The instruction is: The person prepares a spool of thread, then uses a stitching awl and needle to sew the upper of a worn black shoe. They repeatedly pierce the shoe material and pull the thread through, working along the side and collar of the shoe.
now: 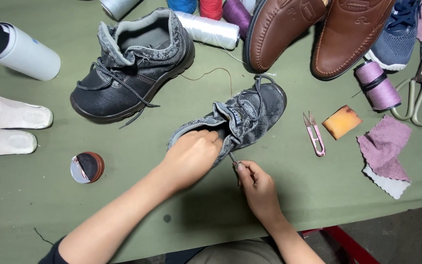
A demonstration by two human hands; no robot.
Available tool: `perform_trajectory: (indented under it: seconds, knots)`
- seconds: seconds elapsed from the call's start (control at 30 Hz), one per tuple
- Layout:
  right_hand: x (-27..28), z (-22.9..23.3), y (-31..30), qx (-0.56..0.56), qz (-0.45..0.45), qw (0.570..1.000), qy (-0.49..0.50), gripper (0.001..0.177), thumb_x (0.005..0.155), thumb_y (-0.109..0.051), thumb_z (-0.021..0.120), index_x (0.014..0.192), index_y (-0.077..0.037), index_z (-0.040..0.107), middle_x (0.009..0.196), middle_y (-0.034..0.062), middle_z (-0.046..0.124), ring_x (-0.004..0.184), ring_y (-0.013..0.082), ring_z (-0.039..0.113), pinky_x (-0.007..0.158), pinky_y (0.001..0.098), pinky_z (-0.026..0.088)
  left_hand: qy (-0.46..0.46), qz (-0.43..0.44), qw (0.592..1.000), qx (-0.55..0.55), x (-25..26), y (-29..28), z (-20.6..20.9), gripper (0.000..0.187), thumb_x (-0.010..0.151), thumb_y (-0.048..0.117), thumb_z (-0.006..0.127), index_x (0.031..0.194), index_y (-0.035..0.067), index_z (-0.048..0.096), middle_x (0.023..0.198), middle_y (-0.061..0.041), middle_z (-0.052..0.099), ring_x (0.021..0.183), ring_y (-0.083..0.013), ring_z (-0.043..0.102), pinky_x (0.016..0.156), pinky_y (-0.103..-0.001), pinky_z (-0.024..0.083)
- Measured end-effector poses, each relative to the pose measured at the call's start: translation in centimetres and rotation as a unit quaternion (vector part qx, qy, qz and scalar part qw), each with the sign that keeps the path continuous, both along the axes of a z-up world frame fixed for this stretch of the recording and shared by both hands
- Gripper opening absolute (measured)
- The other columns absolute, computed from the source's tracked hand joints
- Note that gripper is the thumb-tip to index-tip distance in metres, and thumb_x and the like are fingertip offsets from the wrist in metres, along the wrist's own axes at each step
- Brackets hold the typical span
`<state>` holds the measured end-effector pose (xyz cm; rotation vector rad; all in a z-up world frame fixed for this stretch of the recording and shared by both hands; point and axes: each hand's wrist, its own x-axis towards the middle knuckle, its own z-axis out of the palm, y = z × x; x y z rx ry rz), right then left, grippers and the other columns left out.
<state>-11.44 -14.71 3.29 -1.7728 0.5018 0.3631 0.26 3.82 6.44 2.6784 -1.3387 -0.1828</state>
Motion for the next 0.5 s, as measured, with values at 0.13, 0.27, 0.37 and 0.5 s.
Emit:
perform_trajectory:
  seconds: [0.13,0.27,0.37,0.5]
  knots:
    - [-1.0,-1.8,0.2,-0.189,-0.007,0.969,-0.156,0.017,0.094,-0.028,0.070,0.106,-0.016,0.071,0.089,-0.0028,0.069,0.079,0.0133,0.065,0.072,0.0288,0.050,-0.031,0.001,0.999,-0.007,0.2,0.1,0.1,0.009,0.085,0.004,0.060,0.081,0.011,0.063,0.079,-0.009,0.063,0.071,-0.0318,0.062,0.059,-0.047,0.050]
    - [-1.5,-2.5,0.6,-0.299,0.041,0.921,-0.247,0.020,0.097,-0.030,0.068,0.110,-0.015,0.064,0.101,0.0010,0.068,0.081,0.0261,0.069,0.057,0.0389,0.051,-0.077,-0.015,0.997,-0.028,0.1,0.2,0.6,0.010,0.083,0.002,0.063,0.078,0.010,0.061,0.075,-0.010,0.060,0.067,-0.0317,0.059,0.057,-0.046,0.048]
    - [-1.5,-2.4,0.9,-0.303,0.065,0.931,-0.194,0.024,0.099,-0.031,0.062,0.118,-0.016,0.059,0.107,0.0038,0.069,0.078,0.0330,0.067,0.057,0.0451,0.051,-0.148,-0.007,0.989,-0.007,-0.6,0.0,0.1,0.013,0.079,0.002,0.061,0.076,0.015,0.061,0.072,-0.005,0.057,0.066,-0.0260,0.056,0.057,-0.039,0.044]
    - [-1.2,-1.6,2.1,-0.303,0.069,0.927,-0.209,0.043,0.102,-0.029,0.055,0.143,-0.018,0.051,0.122,0.0031,0.069,0.084,0.0329,0.070,0.063,0.0432,0.055,-0.146,-0.008,0.989,-0.015,-0.8,0.0,0.1,0.014,0.080,0.001,0.060,0.075,0.014,0.058,0.071,-0.006,0.055,0.065,-0.0273,0.055,0.059,-0.041,0.044]
